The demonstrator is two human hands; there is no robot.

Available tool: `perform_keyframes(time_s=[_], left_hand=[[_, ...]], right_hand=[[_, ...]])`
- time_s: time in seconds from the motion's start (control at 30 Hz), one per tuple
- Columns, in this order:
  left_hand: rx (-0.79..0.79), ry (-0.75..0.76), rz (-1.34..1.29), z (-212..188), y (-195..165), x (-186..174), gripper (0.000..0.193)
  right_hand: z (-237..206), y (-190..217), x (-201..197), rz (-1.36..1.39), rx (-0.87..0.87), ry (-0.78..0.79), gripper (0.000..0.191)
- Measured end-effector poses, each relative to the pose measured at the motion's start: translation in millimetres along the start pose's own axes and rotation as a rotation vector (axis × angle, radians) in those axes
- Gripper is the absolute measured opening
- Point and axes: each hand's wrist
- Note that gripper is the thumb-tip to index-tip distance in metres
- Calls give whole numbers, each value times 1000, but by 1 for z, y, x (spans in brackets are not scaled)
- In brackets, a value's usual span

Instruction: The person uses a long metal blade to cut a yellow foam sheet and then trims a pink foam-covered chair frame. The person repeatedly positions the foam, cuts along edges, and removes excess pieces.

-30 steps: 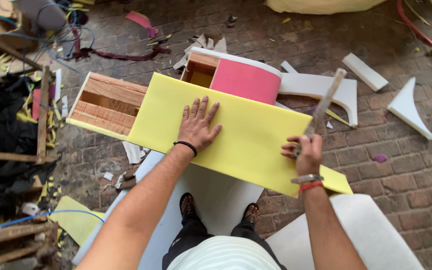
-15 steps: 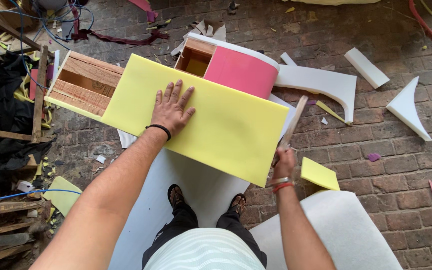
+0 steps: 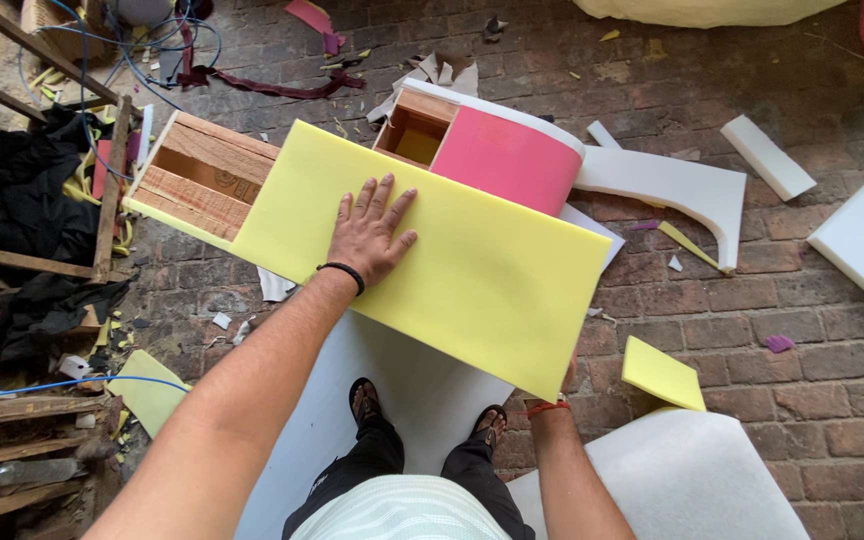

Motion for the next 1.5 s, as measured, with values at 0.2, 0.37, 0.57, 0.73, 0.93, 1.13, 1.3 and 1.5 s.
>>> perform_keyframes(time_s=[0.2,0.37,0.57,0.73,0.93,1.13,1.3,1.5], left_hand=[[15,14,-21,2,5,1,69],[13,4,-12,5,8,4,69],[59,-40,-33,-1,25,3,70],[102,-36,-11,-10,82,-5,71],[94,-8,-39,-33,179,-26,75],[102,-41,-9,-69,190,-2,74],[102,-101,-53,-97,147,41,69],[-273,-183,-169,-117,122,56,69]], right_hand=[[21,12,20,135,60,89,36],[41,59,33,244,139,156,37],[58,64,80,328,261,238,38],[43,25,103,364,378,244,40],[-1,-57,123,312,406,283,37],[-36,-74,109,202,765,288,34],[-34,-51,52,138,944,357,29],[10,-40,40,-262,845,445,30]])
Point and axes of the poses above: each hand's wrist, its own z-axis towards the middle knuckle, its own x-axis out of the palm, y = z × x, and after that the axes turned 13 degrees about y, right-handed
